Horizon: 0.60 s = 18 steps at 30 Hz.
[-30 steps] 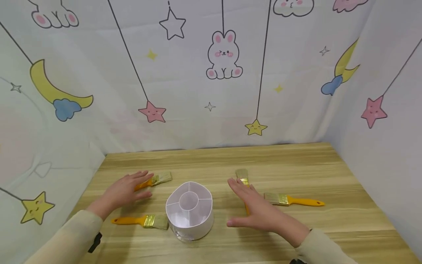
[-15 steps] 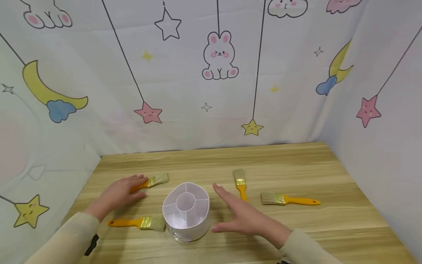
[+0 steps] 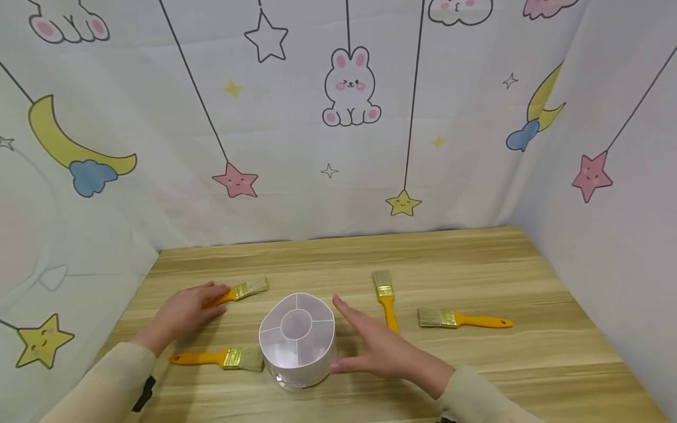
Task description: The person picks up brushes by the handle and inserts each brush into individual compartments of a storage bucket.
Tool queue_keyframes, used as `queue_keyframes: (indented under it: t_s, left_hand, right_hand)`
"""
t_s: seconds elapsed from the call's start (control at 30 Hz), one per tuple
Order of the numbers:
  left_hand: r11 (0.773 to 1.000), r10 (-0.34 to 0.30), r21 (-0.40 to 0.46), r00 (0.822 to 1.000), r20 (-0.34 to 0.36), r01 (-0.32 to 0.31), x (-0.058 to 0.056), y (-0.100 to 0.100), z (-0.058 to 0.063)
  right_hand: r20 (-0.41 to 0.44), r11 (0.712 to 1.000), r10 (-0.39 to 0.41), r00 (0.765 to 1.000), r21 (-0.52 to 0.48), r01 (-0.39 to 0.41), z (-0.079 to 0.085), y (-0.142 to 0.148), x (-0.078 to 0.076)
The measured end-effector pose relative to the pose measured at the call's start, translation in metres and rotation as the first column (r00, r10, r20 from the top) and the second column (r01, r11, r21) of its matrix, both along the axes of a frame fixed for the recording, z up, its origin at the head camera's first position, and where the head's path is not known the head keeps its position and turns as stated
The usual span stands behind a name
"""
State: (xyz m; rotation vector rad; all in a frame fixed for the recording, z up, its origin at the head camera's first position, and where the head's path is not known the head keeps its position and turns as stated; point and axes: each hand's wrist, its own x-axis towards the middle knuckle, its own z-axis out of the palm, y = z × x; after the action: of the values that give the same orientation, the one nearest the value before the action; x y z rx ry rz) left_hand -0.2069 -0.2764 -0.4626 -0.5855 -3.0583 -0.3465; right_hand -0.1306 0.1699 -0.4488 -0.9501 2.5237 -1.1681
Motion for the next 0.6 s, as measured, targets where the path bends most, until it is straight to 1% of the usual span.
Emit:
queue_keyframes:
  t_s: [0.13,0.33,0.43,0.6]
  left_hand:
    - [1.0,-0.009,-0.027,1.0,-0.01,0.009,-0.0026,-0.0005,-0.0029]
    - [0.999,-0.004,-0.047,1.0,-0.004,0.004,-0.0025,0.0031,0.0008]
    - [0.999,-0.008,-0.04,1.0,-0.025,0.007,-0.0027,0.003,-0.0007]
    - [1.0,-0.007,-0.001,0.998,-0.07,0.007,-0.0027,0.002,-0.0067]
  right_hand:
    - [0.013,1.0,0.009,1.0,-0.019,-0.009,-0.0011,-0.0025,-0.0005]
    - [0.006,0.998,0.026,1.0,-0.056,-0.026,-0.0042,-0.0059,-0.0013]
    - [0.016,0.997,0.032,0.999,-0.077,-0.03,-0.0051,-0.0076,-0.0016]
    - [0.047,0.993,0.035,0.998,-0.11,-0.03,-0.0048,-0.0097,-0.0016]
